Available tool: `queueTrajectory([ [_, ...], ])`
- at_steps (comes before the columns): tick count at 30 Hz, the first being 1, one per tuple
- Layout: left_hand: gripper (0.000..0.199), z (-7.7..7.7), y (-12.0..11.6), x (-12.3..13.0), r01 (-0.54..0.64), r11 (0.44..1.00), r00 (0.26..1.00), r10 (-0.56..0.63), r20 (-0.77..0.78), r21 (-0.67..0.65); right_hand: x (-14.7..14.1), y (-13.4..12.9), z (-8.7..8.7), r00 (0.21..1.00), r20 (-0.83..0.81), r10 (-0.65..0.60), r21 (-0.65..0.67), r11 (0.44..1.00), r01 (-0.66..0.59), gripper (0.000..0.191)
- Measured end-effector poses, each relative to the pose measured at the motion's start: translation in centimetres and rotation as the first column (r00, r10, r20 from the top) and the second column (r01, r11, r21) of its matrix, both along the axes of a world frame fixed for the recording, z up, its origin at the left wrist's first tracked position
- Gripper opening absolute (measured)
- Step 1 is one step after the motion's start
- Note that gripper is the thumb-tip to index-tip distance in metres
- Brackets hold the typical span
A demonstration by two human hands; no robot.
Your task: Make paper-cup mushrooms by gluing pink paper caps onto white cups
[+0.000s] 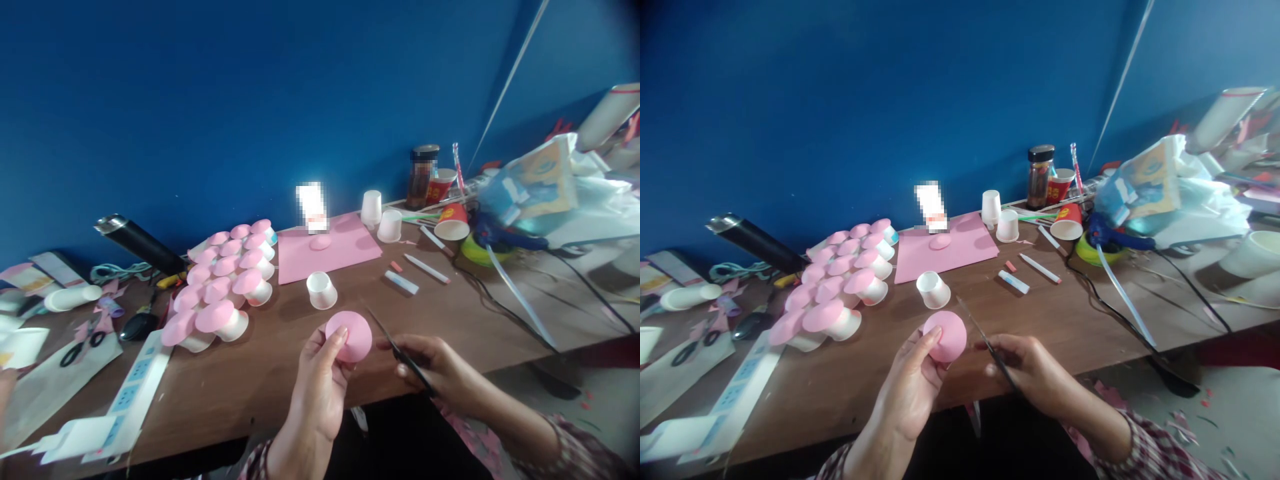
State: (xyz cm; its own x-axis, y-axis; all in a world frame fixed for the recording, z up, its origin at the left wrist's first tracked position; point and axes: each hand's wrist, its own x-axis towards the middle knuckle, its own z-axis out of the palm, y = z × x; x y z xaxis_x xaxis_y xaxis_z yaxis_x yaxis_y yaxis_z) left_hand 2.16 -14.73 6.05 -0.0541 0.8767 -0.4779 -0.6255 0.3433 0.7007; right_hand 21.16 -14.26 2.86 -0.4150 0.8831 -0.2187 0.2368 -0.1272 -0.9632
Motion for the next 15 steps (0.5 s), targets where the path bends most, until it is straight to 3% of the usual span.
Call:
queueTrajectory([
  [3,0.024,0.3,0.1,0.0,-0.033,0.999,0.997,0.035,0.062,-0.030,0.8,1.7,-0.4,0.936,0.306,-0.175,0.280,0.956,0.087,0.039],
  [6,0.017,0.7,0.2,0.0,-0.095,0.989,0.991,0.104,0.085,-0.111,1.8,4.0,-0.6,0.727,0.605,-0.324,0.476,0.879,-0.005,0.028],
  [9,0.013,1.0,0.4,0.1,-0.113,0.985,0.987,0.127,0.103,-0.132,2.6,5.9,-0.3,0.605,0.736,-0.303,0.506,0.840,-0.195,0.019],
  [12,0.010,1.1,0.6,0.2,-0.123,0.983,0.983,0.140,0.119,-0.136,2.9,6.8,0.1,0.577,0.777,-0.251,0.503,0.799,-0.329,0.016],
  [15,0.010,1.2,0.6,0.3,-0.131,0.979,0.979,0.152,0.133,-0.153,2.9,7.2,0.1,0.564,0.805,-0.184,0.474,0.771,-0.425,0.024],
])
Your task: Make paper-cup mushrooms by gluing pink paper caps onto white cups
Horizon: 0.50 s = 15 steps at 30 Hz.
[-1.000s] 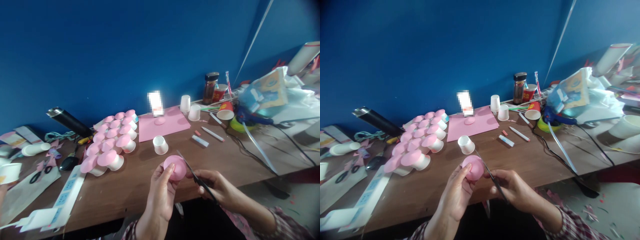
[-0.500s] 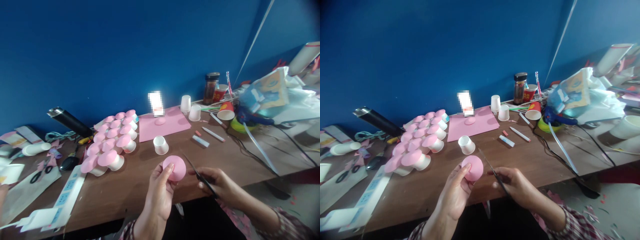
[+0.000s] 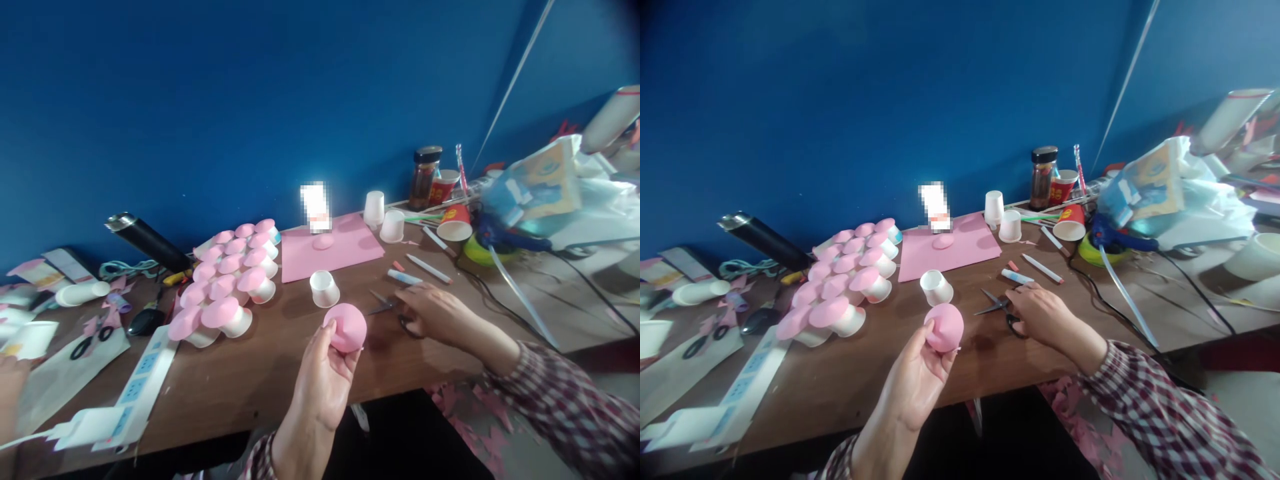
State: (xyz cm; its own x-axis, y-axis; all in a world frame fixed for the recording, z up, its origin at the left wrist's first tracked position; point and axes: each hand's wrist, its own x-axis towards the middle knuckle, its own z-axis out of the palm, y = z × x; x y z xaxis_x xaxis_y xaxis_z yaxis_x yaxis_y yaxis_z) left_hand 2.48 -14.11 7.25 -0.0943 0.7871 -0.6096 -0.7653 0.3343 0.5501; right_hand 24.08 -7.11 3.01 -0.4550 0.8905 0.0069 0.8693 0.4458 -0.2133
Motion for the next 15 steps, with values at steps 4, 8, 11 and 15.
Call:
queueTrajectory([
  [4,0.011,0.0,0.2,0.1,-0.013,1.000,1.000,0.013,0.012,-0.013,0.4,0.4,-0.9,1.000,0.023,0.004,0.066,0.998,-0.006,0.040],
  [8,0.014,0.0,0.5,0.2,-0.028,1.000,0.999,0.028,0.041,-0.006,0.5,0.9,-1.7,0.995,-0.098,0.009,0.140,0.990,0.005,0.035],
  [11,0.015,-0.1,0.8,0.4,-0.047,0.999,0.997,0.045,0.070,0.019,-1.1,-0.1,-1.1,0.950,-0.313,-0.009,0.104,0.994,0.044,0.031],
  [15,0.015,-0.5,0.8,1.0,-0.021,0.992,0.995,0.009,0.097,0.121,-5.5,-3.2,0.3,0.632,-0.761,-0.149,-0.330,0.927,-0.180,0.028],
])
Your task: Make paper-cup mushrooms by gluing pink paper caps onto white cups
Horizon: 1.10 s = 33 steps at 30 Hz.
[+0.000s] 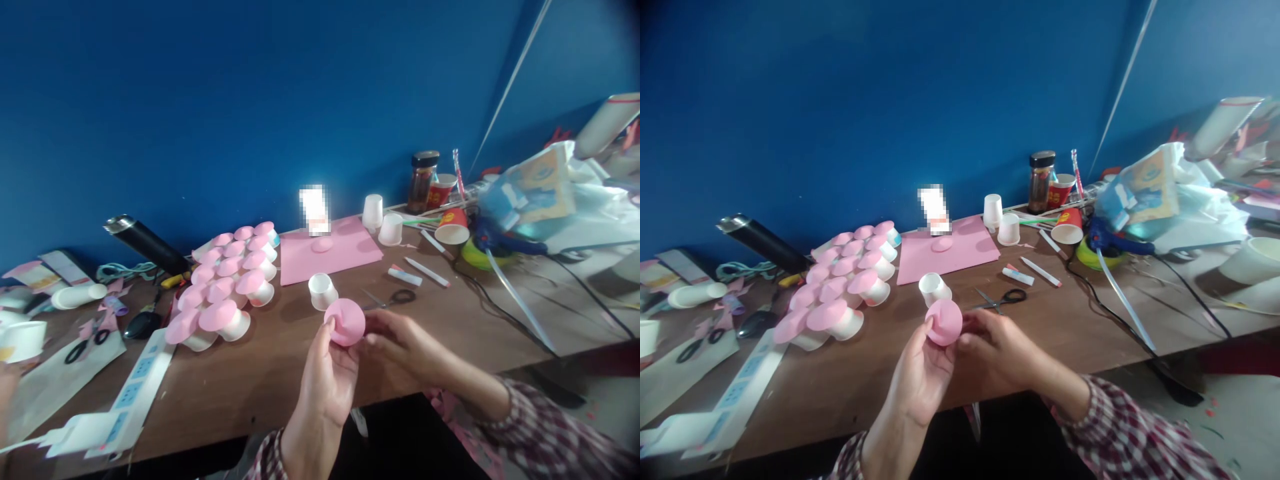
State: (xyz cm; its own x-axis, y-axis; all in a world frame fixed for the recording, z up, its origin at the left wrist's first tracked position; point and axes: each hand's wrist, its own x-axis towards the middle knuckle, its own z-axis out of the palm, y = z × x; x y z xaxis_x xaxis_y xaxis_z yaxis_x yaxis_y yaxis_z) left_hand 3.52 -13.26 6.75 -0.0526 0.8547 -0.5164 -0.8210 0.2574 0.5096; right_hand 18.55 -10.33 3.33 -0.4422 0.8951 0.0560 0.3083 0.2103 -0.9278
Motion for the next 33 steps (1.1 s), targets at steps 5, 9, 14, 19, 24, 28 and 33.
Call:
queueTrajectory([
  [5,0.010,-1.0,0.0,0.3,-0.093,0.993,0.993,0.098,-0.064,0.078,-3.2,-1.8,-0.4,0.962,-0.193,-0.196,-0.286,0.948,0.136,0.024],
  [9,0.011,-1.5,0.2,-0.6,-0.200,0.979,0.972,0.204,-0.120,0.045,-1.9,-0.9,-0.3,0.976,-0.011,-0.218,-0.138,0.967,0.214,0.023],
  [14,0.015,-1.7,0.2,-2.1,-0.122,0.992,0.981,0.125,-0.151,0.029,1.9,2.2,0.6,0.771,0.477,-0.423,0.424,0.879,0.219,0.017],
  [19,0.012,-1.8,0.2,-2.1,-0.083,0.996,0.989,0.081,-0.120,-0.010,1.9,3.8,1.0,0.806,0.440,-0.396,0.545,0.831,0.110,0.018],
  [24,0.011,-1.7,0.1,-2.2,0.005,1.000,0.992,-0.001,-0.123,0.029,-1.6,2.9,1.1,0.998,0.008,-0.067,0.069,0.995,0.066,0.030],
  [28,0.023,-1.9,0.0,-2.5,0.148,0.986,0.977,-0.133,-0.167,0.079,-3.2,2.7,0.7,0.974,-0.227,-0.010,-0.141,0.990,-0.023,0.034],
  [33,0.026,-2.4,0.3,-3.5,0.214,0.973,0.946,-0.184,-0.266,0.090,-3.4,3.1,0.9,0.962,-0.274,0.018,-0.225,0.971,-0.082,0.045],
])
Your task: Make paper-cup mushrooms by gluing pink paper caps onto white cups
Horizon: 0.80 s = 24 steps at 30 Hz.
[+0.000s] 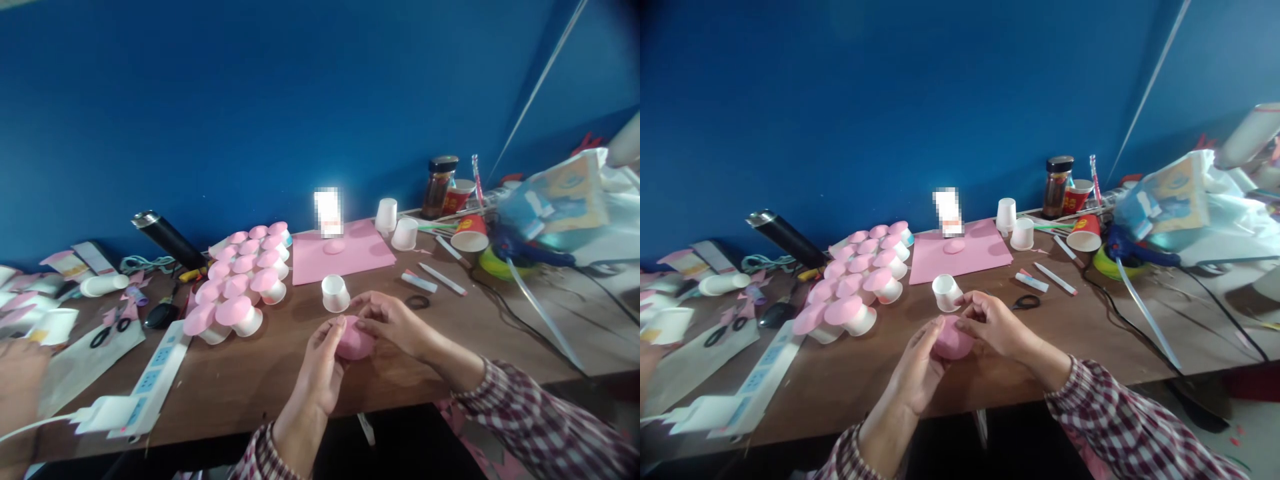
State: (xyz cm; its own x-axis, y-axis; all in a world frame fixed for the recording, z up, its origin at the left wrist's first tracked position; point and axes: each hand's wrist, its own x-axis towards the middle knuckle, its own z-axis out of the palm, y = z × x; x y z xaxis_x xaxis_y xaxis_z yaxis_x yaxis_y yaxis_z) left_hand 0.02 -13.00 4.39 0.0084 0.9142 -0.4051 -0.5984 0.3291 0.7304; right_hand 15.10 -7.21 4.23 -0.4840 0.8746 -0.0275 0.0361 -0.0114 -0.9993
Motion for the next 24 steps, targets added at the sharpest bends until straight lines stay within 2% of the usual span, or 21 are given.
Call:
queueTrajectory([
  [4,0.025,-0.1,0.4,-0.9,0.058,0.997,0.989,-0.050,-0.140,0.053,-0.1,-0.2,0.2,1.000,-0.016,-0.025,0.025,0.999,0.025,0.045],
  [9,0.029,0.3,0.8,-1.2,-0.014,0.997,0.995,0.020,-0.098,0.070,-0.4,-0.5,-0.6,0.994,-0.101,0.045,-0.101,0.993,-0.055,0.043],
  [12,0.038,0.4,1.5,-1.2,-0.056,0.995,0.990,0.066,-0.125,0.079,-0.5,0.1,-0.8,0.995,-0.096,-0.038,-0.146,0.989,0.023,0.041],
  [15,0.046,0.6,3.2,-1.4,-0.100,0.990,0.976,0.117,-0.182,0.102,-0.8,1.4,-0.1,0.989,-0.104,-0.106,-0.142,0.986,0.090,0.042],
  [20,0.043,1.1,7.2,-2.6,-0.100,0.987,0.929,0.137,-0.344,0.122,-2.1,4.6,1.2,0.990,-0.073,-0.117,-0.084,0.990,0.110,0.037],
  [24,0.043,1.1,9.6,-3.4,-0.109,0.983,0.875,0.165,-0.454,0.146,-3.3,6.9,0.9,0.976,-0.058,-0.209,-0.018,0.978,0.208,0.028],
])
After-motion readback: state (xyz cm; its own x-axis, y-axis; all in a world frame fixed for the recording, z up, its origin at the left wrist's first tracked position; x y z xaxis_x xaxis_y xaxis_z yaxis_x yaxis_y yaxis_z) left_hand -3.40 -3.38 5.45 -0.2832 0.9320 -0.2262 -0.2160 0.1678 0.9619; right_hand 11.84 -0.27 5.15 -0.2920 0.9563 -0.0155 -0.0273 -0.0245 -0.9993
